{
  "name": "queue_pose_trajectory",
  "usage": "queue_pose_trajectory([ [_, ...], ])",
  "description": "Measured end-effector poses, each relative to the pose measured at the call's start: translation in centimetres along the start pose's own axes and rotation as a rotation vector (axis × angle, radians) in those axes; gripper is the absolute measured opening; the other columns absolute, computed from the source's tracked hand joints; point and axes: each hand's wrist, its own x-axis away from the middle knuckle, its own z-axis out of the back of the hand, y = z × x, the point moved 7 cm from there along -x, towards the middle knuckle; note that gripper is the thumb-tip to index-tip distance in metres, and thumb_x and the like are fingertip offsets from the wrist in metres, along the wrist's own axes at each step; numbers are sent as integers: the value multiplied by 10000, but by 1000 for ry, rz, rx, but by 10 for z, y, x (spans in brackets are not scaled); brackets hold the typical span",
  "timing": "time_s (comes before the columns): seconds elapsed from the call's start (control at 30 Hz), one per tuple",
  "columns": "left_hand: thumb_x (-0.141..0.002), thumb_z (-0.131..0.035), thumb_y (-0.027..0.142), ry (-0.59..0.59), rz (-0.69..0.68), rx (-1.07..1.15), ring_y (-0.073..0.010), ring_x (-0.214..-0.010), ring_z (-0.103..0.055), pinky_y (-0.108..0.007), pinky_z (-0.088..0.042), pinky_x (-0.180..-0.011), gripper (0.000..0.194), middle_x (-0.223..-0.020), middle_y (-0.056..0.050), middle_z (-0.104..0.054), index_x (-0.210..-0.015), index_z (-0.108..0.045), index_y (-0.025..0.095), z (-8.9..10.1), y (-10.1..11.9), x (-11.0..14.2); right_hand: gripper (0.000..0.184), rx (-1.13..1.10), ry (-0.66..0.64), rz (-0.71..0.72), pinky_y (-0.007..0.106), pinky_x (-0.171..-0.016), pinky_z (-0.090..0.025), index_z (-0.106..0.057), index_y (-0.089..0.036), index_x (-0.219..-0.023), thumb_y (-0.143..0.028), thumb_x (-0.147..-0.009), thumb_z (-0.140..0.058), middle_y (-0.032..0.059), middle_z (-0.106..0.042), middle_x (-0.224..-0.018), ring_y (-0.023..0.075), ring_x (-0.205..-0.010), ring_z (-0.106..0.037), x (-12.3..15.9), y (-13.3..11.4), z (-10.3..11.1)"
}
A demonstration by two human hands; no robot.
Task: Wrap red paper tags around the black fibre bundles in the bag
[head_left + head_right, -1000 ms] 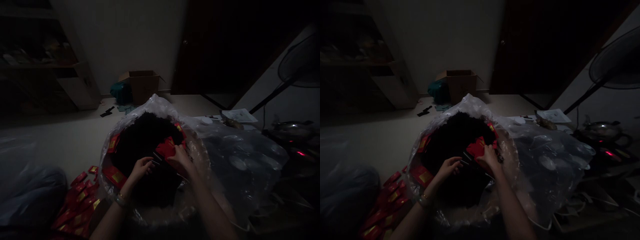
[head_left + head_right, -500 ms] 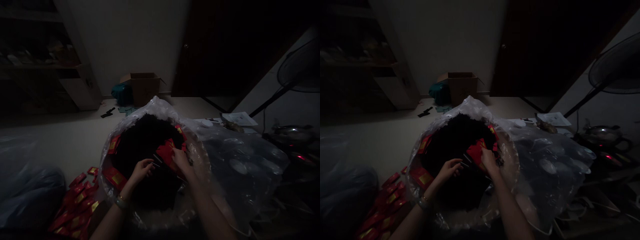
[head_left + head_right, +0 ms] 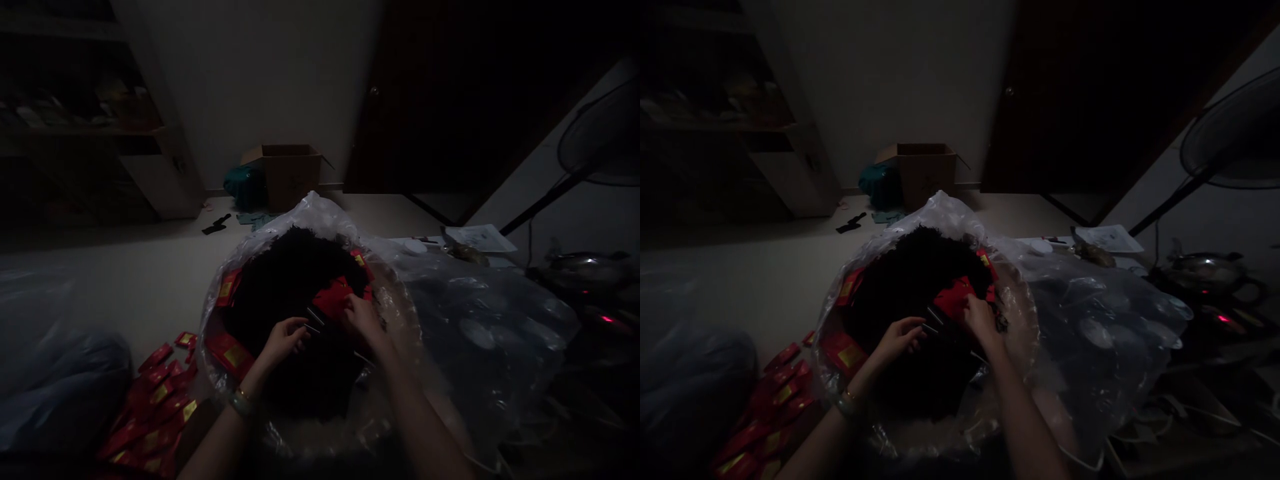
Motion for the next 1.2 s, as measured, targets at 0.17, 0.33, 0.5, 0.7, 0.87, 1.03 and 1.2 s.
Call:
queue_pose_trajectory([
  [0.17,-734,-628,328,-7,-8,-15,-68,-439,-548,-166,-389,-396,381,-723,-53,-688,-1045,-610,108,0,0,0,374,-38,60,51,278,-800,-450,-535,-202,-1156,-70,-812,-468,65,-666,-988,182,-886,-627,-4,1,12],
  [0.33,-724,-635,351,-11,-23,-15,-71,-442,-552,-166,-384,-391,408,-731,-56,-686,-1051,-609,108,1,-1,-1,344,81,35,102,308,-846,-441,-625,-203,-1039,-148,-701,-658,84,-561,-1041,216,-960,-568,0,4,2],
  [0.5,-719,-642,344,-16,-13,-15,-73,-445,-551,-169,-387,-394,411,-727,-50,-682,-1055,-607,110,0,0,0,362,145,-21,56,288,-799,-429,-572,-181,-1001,-124,-659,-676,59,-542,-971,205,-937,-555,3,7,-9],
  [0.7,-728,-636,338,-5,-31,-17,-71,-445,-547,-166,-388,-393,390,-728,-54,-686,-1046,-617,112,1,0,0,199,115,11,44,252,-695,-404,-538,-183,-768,-91,-635,-654,42,-551,-871,172,-792,-545,4,6,0],
  [0.87,-721,-656,392,-30,-26,16,-74,-446,-551,-171,-395,-395,441,-735,-60,-688,-1056,-609,110,-2,4,1,136,-240,156,29,252,-593,-404,-476,-205,-670,-239,-717,-600,-10,-532,-648,153,-624,-517,1,3,47],
  [1.03,-683,-672,512,-156,-120,167,-168,-691,-650,-226,-477,-494,642,-1056,-166,-667,-1175,-557,116,-11,26,11,309,-726,366,10,287,-702,-487,-442,-201,-1036,-315,-766,-538,62,-596,-930,186,-840,-593,16,-28,59],
  [1.2,-734,-602,518,173,-173,114,-148,-571,-597,-244,-462,-532,418,-677,-56,-666,-789,-636,104,17,30,14,447,-709,91,51,305,-759,-504,-429,-205,-1132,-190,-703,-555,41,-584,-938,176,-871,-595,32,-69,-12],
])
